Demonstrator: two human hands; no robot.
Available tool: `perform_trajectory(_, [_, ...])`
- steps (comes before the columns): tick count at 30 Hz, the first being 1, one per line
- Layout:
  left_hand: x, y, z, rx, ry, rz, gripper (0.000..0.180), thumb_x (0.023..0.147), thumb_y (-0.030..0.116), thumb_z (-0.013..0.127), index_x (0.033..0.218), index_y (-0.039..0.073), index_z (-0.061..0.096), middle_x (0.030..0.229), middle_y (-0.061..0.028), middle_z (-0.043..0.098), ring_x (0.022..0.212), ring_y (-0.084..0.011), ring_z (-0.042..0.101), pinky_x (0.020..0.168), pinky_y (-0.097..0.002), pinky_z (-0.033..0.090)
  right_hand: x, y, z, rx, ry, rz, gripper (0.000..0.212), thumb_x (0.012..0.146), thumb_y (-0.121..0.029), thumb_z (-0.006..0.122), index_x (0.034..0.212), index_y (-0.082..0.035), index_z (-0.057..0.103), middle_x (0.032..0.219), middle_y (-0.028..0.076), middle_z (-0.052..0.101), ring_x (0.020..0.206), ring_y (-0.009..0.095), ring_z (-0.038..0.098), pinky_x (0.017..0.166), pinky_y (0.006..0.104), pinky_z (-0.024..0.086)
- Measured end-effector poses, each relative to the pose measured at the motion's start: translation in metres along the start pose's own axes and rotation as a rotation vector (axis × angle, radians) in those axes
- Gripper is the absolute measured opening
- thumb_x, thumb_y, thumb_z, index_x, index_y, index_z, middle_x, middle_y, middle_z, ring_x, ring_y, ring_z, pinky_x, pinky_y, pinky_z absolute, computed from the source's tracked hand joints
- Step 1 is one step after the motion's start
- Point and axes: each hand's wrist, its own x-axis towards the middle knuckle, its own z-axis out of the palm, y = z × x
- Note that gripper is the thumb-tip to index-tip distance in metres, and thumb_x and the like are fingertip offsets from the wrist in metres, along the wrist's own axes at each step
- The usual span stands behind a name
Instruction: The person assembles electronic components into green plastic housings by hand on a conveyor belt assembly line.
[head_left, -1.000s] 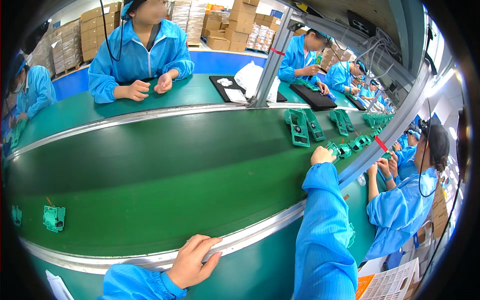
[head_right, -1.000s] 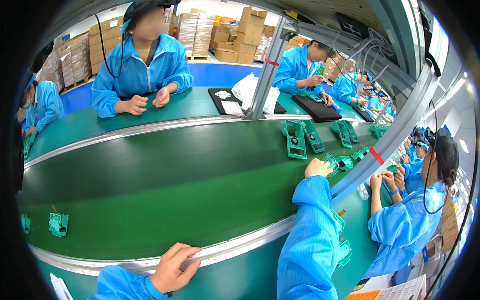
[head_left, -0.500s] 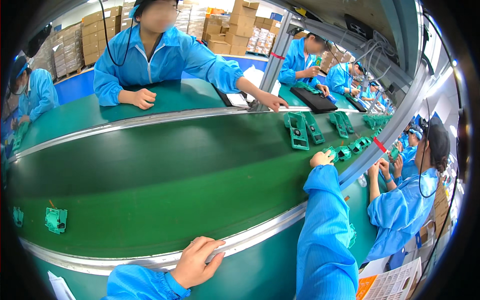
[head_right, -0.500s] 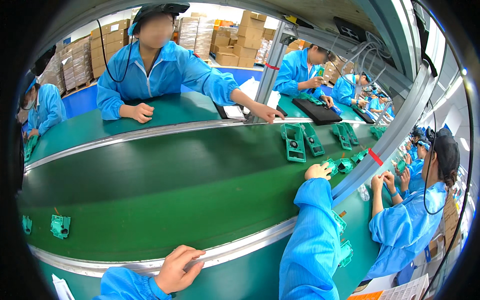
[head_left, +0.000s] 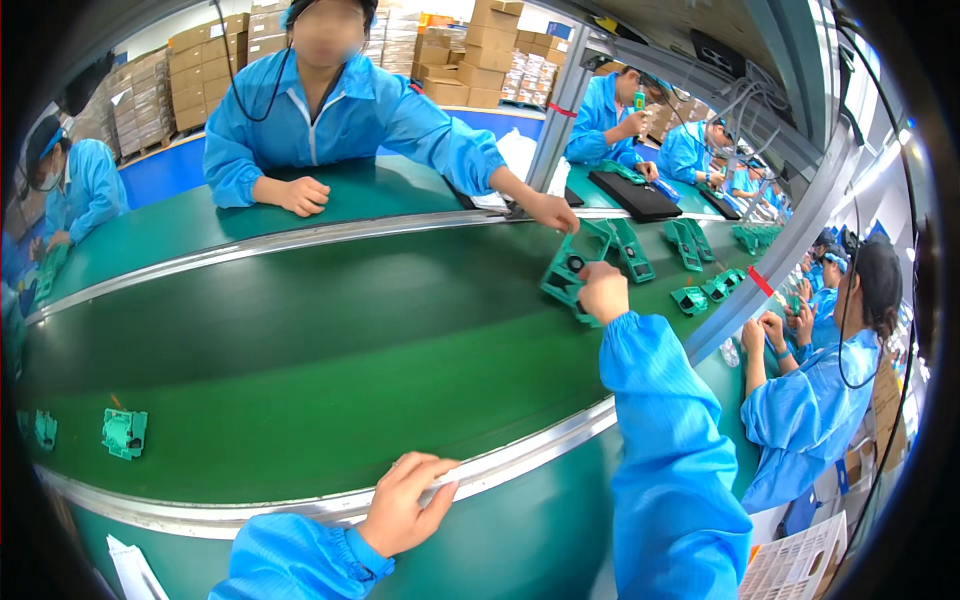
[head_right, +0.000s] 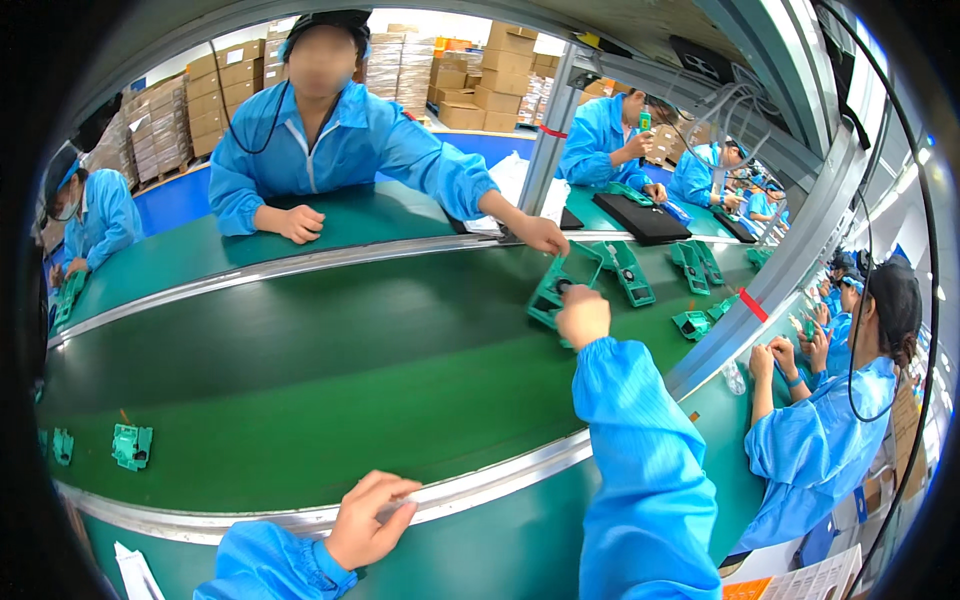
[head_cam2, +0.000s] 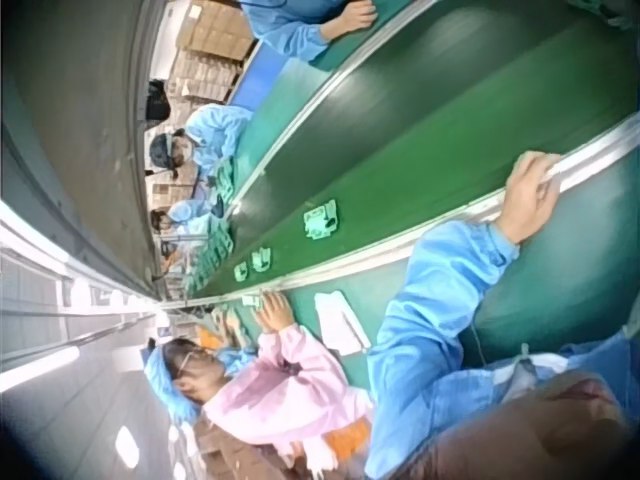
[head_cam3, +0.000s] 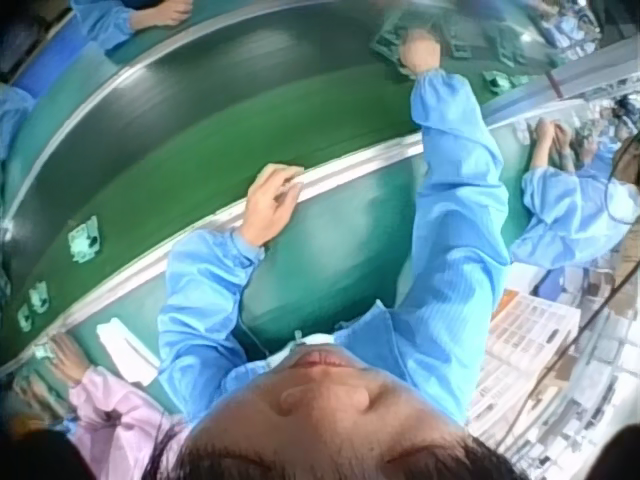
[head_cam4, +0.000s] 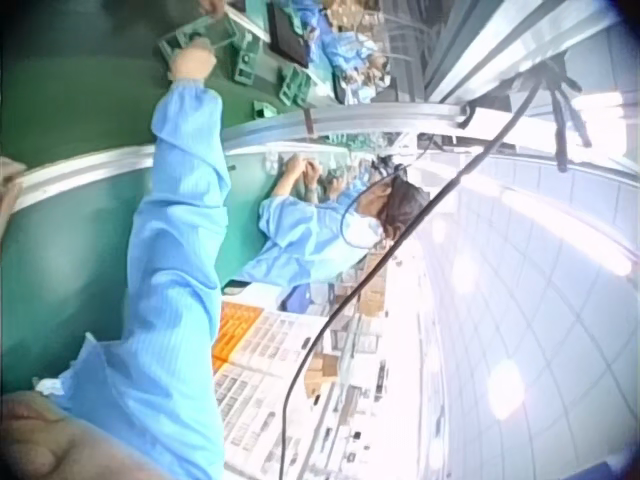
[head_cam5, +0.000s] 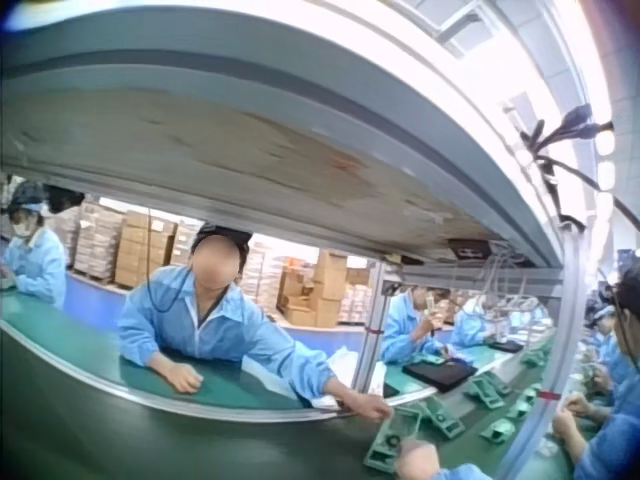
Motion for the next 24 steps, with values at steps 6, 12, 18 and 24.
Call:
perform_trajectory(6, [0.011, 0.002, -0.015, -0.819, 0.254, -0.398, 0.076, 0.079, 0.003, 0.060, 0.138, 0.011, 0.012, 0.129, -0.0158, 0.028, 0.112, -0.0273, 0.041, 0.094, -0.0356, 0.036, -0.093, -0.150, -0.078, 1.125, -0.613, 0.101, 0.017, 0.073, 0.001, 0.061, 0.090, 0.000, 0.058, 0.074, 0.002, 0.060, 0.067, 0.008, 0.056, 0.062, 0.0224, 0.046])
perform_trajectory(12, [0.010, -0.003, -0.022, -1.317, 0.164, -0.448, 0.053, 0.093, 0.038, 0.034, 0.139, 0.021, 0.013, 0.128, -0.0081, 0.039, 0.118, -0.0220, 0.039, 0.096, -0.0406, 0.035, -0.151, -0.193, -0.098, 1.683, -0.665, 0.203, 0.033, 0.075, -0.002, 0.065, 0.104, 0.002, 0.050, 0.094, 0.007, 0.056, 0.086, 0.012, 0.054, 0.074, 0.0240, 0.044])
perform_trajectory(18, [0.015, -0.009, -0.018, -1.690, 0.050, -0.488, 0.066, 0.084, 0.062, 0.024, 0.138, 0.025, 0.016, 0.133, -0.0132, 0.033, 0.118, -0.0374, 0.038, 0.092, -0.0505, 0.039, -0.162, -0.165, -0.077, 1.080, -0.224, -0.409, 0.083, 0.057, -0.022, 0.080, 0.124, 0.002, 0.036, 0.120, 0.019, 0.043, 0.112, 0.032, 0.041, 0.092, 0.0404, 0.036])
perform_trajectory(24, [0.010, -0.012, -0.017, -1.519, 0.017, -0.510, 0.069, 0.082, 0.063, 0.026, 0.138, 0.027, 0.011, 0.135, -0.0116, 0.031, 0.119, -0.0348, 0.038, 0.090, -0.0518, 0.041, -0.164, -0.158, -0.060, 1.136, -0.356, -0.551, 0.096, 0.052, -0.015, 0.078, 0.131, 0.001, 0.026, 0.128, 0.024, 0.034, 0.114, 0.040, 0.038, 0.096, 0.0432, 0.032])
